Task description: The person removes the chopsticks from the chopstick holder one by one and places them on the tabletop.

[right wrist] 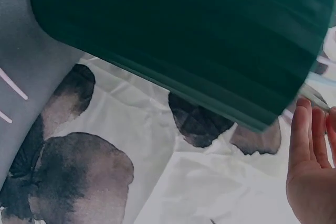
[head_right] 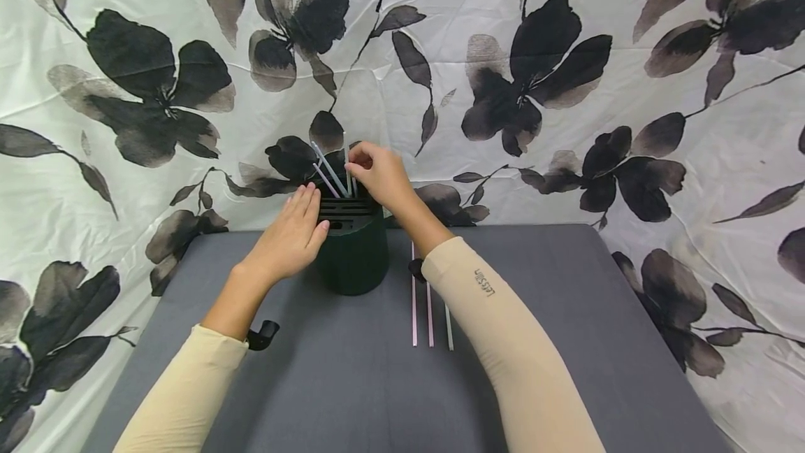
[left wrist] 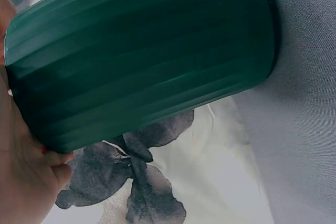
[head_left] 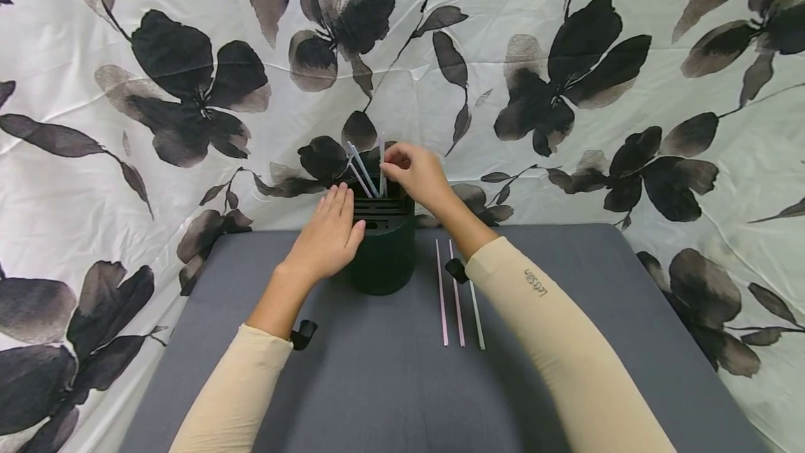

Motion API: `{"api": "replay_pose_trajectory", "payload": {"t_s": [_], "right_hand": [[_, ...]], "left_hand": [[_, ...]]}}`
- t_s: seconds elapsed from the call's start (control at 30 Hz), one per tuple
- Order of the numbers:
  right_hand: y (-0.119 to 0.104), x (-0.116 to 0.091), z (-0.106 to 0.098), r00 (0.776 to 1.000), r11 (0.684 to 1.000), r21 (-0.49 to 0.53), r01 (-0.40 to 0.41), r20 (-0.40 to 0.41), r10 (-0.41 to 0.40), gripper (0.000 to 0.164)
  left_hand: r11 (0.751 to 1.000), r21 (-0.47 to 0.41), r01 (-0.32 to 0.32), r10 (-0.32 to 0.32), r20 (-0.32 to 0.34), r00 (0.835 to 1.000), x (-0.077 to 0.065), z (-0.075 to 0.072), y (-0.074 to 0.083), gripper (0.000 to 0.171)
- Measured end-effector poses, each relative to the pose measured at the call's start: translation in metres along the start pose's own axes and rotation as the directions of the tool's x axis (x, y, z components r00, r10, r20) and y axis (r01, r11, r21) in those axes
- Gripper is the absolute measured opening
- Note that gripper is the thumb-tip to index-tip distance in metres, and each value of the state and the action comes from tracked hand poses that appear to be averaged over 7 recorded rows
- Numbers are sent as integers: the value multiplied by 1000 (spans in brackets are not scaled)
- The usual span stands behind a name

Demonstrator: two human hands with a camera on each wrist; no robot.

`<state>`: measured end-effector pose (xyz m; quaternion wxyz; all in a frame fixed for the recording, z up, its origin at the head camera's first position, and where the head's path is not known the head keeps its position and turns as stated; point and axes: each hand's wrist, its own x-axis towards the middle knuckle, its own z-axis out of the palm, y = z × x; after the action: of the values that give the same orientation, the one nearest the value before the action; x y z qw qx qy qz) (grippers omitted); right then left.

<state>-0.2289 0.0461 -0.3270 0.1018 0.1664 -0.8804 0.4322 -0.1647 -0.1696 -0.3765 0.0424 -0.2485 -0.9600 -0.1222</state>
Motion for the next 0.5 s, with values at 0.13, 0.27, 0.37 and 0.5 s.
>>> {"api": "replay_pose_trajectory", "payload": {"t_s": [0.13,0.27,0.37,0.5], "right_hand": [[-2,0,-10,999,998,66,12,-38,-9,16],[-3,-1,-22,996,986,168,21,-84,-7,16],[-6,-2,-32,993,965,262,25,-118,6,16],[-9,-2,-47,987,917,397,37,-155,28,15]], "left_hand": [[1000,-1,4,-3,5,1000,1,-1,-1,70],[1000,-1,2,-2,10,1000,1,-1,0,70],[1000,3,-3,3,6,1000,1,-1,0,69],[1000,13,-7,8,-4,1000,2,-1,-1,69]]}}
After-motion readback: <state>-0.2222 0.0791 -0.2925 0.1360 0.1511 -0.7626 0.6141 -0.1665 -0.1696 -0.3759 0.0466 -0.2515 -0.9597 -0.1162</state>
